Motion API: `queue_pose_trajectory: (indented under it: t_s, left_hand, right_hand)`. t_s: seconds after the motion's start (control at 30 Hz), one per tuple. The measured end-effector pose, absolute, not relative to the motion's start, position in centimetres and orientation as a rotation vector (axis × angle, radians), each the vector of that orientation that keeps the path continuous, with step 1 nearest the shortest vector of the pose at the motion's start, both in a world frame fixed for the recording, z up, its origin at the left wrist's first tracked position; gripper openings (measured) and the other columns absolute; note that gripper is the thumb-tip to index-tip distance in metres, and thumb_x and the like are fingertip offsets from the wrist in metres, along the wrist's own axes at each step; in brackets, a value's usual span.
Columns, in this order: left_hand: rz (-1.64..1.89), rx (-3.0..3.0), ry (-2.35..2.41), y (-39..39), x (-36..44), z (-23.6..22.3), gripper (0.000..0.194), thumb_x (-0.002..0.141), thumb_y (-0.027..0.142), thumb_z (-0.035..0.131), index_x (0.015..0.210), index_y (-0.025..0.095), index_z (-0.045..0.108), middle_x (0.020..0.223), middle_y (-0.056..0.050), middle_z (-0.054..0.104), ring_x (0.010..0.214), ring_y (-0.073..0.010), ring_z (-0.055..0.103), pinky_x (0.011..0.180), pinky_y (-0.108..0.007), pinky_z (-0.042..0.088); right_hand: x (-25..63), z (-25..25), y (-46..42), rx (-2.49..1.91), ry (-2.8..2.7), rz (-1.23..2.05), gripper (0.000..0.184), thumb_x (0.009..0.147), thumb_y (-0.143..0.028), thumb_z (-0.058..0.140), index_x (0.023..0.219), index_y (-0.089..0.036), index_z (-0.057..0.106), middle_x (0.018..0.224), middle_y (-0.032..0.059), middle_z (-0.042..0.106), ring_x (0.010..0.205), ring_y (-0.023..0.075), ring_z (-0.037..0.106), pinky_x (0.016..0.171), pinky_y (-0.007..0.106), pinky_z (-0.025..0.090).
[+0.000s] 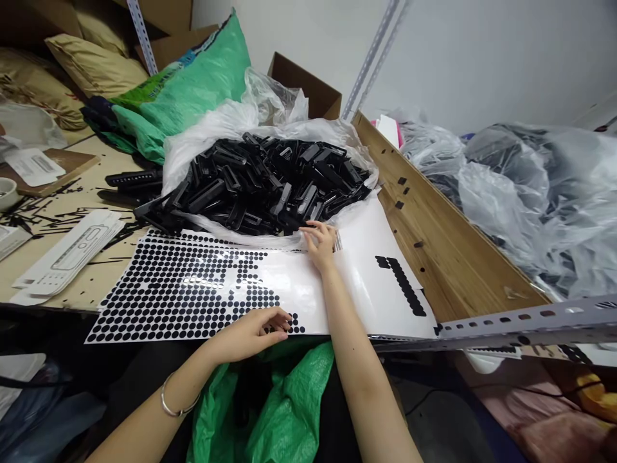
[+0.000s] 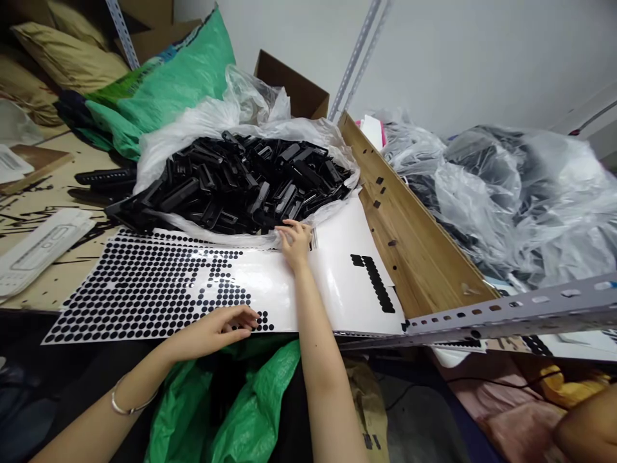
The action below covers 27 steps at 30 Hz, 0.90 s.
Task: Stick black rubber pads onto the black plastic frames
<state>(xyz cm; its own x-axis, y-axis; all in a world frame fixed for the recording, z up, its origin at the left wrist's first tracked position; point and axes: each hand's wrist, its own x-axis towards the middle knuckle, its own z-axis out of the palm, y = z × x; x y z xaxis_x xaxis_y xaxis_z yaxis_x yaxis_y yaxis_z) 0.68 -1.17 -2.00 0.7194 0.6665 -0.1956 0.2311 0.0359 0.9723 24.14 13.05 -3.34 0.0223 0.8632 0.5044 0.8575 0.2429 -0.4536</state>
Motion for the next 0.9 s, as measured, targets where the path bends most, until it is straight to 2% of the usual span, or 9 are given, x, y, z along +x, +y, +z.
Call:
queue_pose_trajectory:
  t_s: [0.17,0.37,0.47,0.53,0.6,0.7,0.77,0.83,0.9]
  left_hand:
    - [0.417,1.485,0.746,-1.3,0.8,-2.2,0.031,0.086,0.038,0.060,0.114,0.026,0.062,0.115,-0.007,0.067,0.107,-0.0235,0.061,0.084,-0.034,0.048]
    - [0.663,1.079,0.824,-0.8,1.1,-1.8,0.039,0.085,0.045,0.061,0.116,0.022,0.059,0.122,-0.012,0.063,0.107,-0.0258,0.062,0.083,-0.037,0.053]
    - [0.859,0.730,0.756,0.0,0.8,-0.9,0.046,0.091,0.054,0.044,0.120,0.020,0.057,0.126,-0.014,0.062,0.109,-0.0261,0.062,0.085,-0.039,0.055]
    - [0.935,0.554,0.711,0.4,0.5,-0.5,0.052,0.094,0.057,0.035,0.116,0.017,0.060,0.117,-0.015,0.066,0.105,-0.0255,0.064,0.082,-0.038,0.057]
    - [0.931,0.473,0.752,0.5,0.5,-0.5,0.047,0.093,0.054,0.041,0.110,0.015,0.062,0.100,-0.012,0.070,0.090,-0.0228,0.068,0.070,-0.033,0.059]
    - [0.876,0.526,0.874,0.0,1.0,-1.0,0.037,0.083,0.042,0.064,0.113,0.020,0.057,0.087,-0.004,0.069,0.069,-0.0163,0.067,0.057,-0.025,0.055]
    - [0.905,0.617,0.911,-0.3,1.7,-1.5,0.051,0.078,0.037,0.071,0.122,0.025,0.048,0.092,-0.002,0.069,0.069,-0.0147,0.067,0.062,-0.026,0.054]
    - [0.986,0.697,0.916,-0.5,2.1,-1.8,0.069,0.075,0.033,0.075,0.132,0.028,0.036,0.098,-0.001,0.068,0.077,-0.0155,0.068,0.073,-0.029,0.054]
    - [1.080,0.746,0.932,-0.3,2.3,-1.8,0.079,0.072,0.030,0.077,0.136,0.028,0.030,0.099,-0.001,0.068,0.086,-0.0164,0.067,0.081,-0.031,0.052]
  right_hand:
    - [22.4,-3.0,12.5,-1.609,-2.191,-0.185,0.033,0.092,-0.027,0.049,0.121,-0.026,0.064,0.150,0.0064,0.043,0.133,0.0335,0.031,0.106,0.056,0.022]
    - [21.5,-0.9,10.5,-1.538,-2.171,-0.171,0.036,0.094,-0.021,0.044,0.128,-0.019,0.057,0.138,0.0087,0.056,0.127,0.0305,0.041,0.105,0.052,0.027]
    - [20.1,1.0,7.1,-1.206,-2.284,-0.075,0.037,0.094,-0.028,0.048,0.130,-0.020,0.055,0.137,0.0090,0.057,0.129,0.0269,0.043,0.106,0.048,0.033]
    - [19.2,2.2,4.4,-0.946,-2.406,0.129,0.036,0.091,-0.032,0.055,0.125,-0.020,0.058,0.131,0.0084,0.062,0.126,0.0242,0.047,0.105,0.044,0.039]
    - [18.6,3.0,2.0,-0.794,-2.468,0.353,0.034,0.086,-0.033,0.063,0.117,-0.020,0.063,0.127,0.0074,0.065,0.127,0.0243,0.047,0.104,0.043,0.042]
    - [19.1,3.0,-0.5,-0.795,-2.380,0.642,0.022,0.082,-0.030,0.067,0.103,-0.023,0.070,0.119,0.0068,0.069,0.126,0.0262,0.050,0.102,0.044,0.046]
    - [19.8,2.0,-1.5,-0.943,-2.165,0.727,0.009,0.085,-0.027,0.064,0.089,-0.025,0.072,0.107,0.0068,0.072,0.112,0.0251,0.060,0.094,0.043,0.050]
    - [20.4,0.4,-2.0,-1.160,-1.871,0.705,0.014,0.087,-0.027,0.061,0.079,-0.025,0.072,0.094,0.0065,0.071,0.092,0.0222,0.065,0.081,0.039,0.054]
    - [20.4,-1.3,-2.2,-1.330,-1.692,0.693,0.012,0.086,-0.029,0.061,0.083,-0.024,0.072,0.088,0.0057,0.066,0.078,0.0193,0.064,0.067,0.034,0.053]
